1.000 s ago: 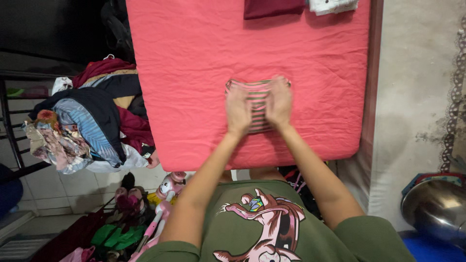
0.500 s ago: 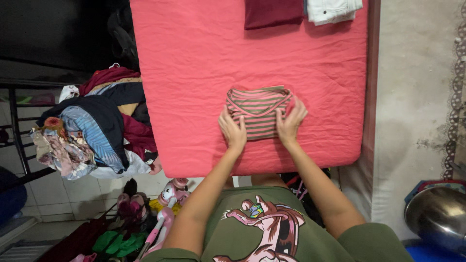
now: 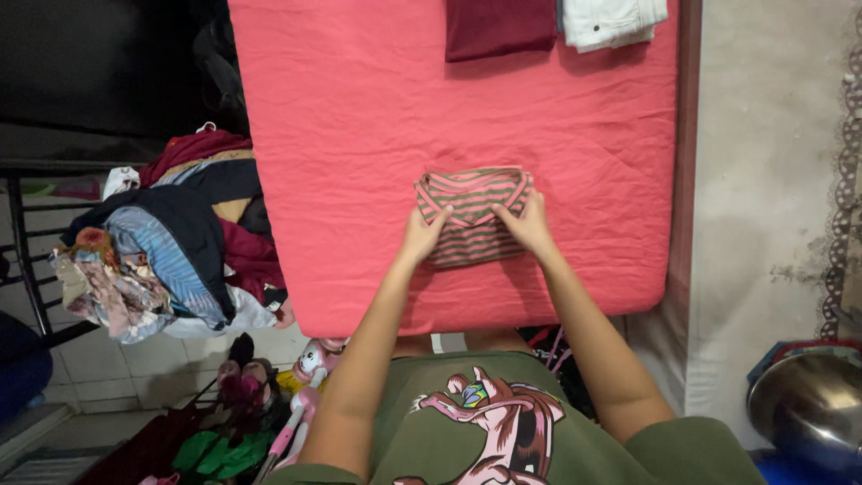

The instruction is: The person folds several garments on a red bedsheet, including a white short, a striped top, and a patterned shirt. Each item is smoothed, folded into a compact rectangle, and stacked on the bed.

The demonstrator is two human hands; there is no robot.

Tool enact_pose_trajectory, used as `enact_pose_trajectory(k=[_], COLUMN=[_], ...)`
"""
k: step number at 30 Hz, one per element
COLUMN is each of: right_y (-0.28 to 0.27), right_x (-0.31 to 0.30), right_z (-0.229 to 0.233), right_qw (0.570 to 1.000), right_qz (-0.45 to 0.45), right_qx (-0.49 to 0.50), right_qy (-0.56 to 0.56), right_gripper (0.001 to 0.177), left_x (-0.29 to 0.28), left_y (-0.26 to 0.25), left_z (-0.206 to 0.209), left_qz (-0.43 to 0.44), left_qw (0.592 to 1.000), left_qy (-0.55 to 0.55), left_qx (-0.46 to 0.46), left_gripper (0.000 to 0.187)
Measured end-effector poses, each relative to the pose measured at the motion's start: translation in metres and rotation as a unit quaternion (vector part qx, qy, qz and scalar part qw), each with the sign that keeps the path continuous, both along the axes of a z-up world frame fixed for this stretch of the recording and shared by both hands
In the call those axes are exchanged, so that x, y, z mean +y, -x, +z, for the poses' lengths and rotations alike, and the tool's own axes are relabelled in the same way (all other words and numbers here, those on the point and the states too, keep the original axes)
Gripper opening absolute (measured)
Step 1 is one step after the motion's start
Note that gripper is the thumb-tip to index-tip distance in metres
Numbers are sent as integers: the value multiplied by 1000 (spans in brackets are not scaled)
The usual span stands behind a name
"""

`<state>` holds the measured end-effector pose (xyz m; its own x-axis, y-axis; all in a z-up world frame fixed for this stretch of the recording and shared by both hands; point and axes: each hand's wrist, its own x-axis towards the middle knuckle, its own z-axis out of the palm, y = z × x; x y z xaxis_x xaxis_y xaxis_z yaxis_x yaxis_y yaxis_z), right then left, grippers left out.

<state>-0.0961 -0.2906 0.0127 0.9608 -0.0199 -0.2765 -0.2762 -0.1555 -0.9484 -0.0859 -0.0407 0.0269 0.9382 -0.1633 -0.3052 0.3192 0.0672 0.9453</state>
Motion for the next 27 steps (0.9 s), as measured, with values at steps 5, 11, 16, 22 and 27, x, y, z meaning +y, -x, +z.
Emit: enact_pose_trajectory(k=[5, 11, 16, 22, 27], right_y=[-15, -132, -280, -391, -370], right_x=[3, -36, -76, -87, -92], right_z=[54, 74, 59, 36, 38], right_qw=[989, 957, 935, 962, 982], right_qz=[-44, -93, -71, -29, -22], right_qx=[-93, -169, -271, -260, -145], right_qy=[110, 219, 218, 84, 119], right_gripper=[47, 44, 50, 35, 56], left_x=[-19, -58, -88, -92, -73], left_y=[-28, -143, -277, -380, -371], left_z=[31, 56, 63, 45, 12], left_qz=[57, 84, 141, 154, 127], left_qw=[996, 971, 950, 979, 983], left_qy=[-59, -97, -109, -64, -46], left_qx=[31, -200, -258, -114, -124], left_gripper=[49, 49, 45, 60, 69])
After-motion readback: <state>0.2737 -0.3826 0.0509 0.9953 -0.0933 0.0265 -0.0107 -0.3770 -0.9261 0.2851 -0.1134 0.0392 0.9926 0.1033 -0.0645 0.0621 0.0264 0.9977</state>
